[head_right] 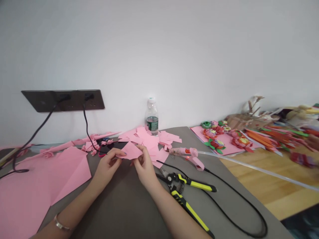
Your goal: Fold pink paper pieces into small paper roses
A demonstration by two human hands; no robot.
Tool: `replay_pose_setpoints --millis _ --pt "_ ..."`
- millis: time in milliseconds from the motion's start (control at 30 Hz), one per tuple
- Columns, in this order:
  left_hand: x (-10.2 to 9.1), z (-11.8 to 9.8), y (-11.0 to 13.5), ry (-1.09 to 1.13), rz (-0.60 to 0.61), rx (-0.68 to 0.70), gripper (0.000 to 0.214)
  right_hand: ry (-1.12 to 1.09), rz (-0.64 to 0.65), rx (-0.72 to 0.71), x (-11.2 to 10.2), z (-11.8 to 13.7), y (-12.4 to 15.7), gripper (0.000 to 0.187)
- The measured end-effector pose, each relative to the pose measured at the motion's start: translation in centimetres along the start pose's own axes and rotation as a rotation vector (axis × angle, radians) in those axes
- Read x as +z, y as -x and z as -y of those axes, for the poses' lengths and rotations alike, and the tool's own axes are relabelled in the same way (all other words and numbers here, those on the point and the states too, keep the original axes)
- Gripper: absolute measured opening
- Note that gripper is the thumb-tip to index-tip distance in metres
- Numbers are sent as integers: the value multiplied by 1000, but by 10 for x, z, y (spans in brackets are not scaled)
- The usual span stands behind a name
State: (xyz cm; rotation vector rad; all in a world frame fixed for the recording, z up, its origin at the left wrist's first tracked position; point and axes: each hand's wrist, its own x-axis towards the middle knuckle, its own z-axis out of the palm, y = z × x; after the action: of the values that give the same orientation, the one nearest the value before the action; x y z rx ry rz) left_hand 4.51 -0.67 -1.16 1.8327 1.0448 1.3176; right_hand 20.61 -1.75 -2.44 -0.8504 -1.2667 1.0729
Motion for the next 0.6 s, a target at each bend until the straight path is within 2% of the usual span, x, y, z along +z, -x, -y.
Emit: replay_pose_setpoints --millis 100,233,300,400,433,533,600 --pt "-2 0 -1 14 -5 -35 17 75 -78 -3 5 0 5 42" --pt "-9 6 -5 58 -124 -145 14 249 -169 -26 9 16 27 46" --pt "-11 9 -7 77 -175 -171 14 429 -104 -26 1 35 48 39" --pt "-11 9 -7 94 -186 -174 14 801 -9 1 -32 66 89 8" --pt "-11 9 -7 96 -177 -172 14 929 -23 14 -48 73 102 6" --pt "-9 6 -6 112 -154 -167 13 1212 -86 107 -95 84 131 18" --pt "-9 6 -6 133 -159 -173 14 1291 -34 140 -115 84 141 17"
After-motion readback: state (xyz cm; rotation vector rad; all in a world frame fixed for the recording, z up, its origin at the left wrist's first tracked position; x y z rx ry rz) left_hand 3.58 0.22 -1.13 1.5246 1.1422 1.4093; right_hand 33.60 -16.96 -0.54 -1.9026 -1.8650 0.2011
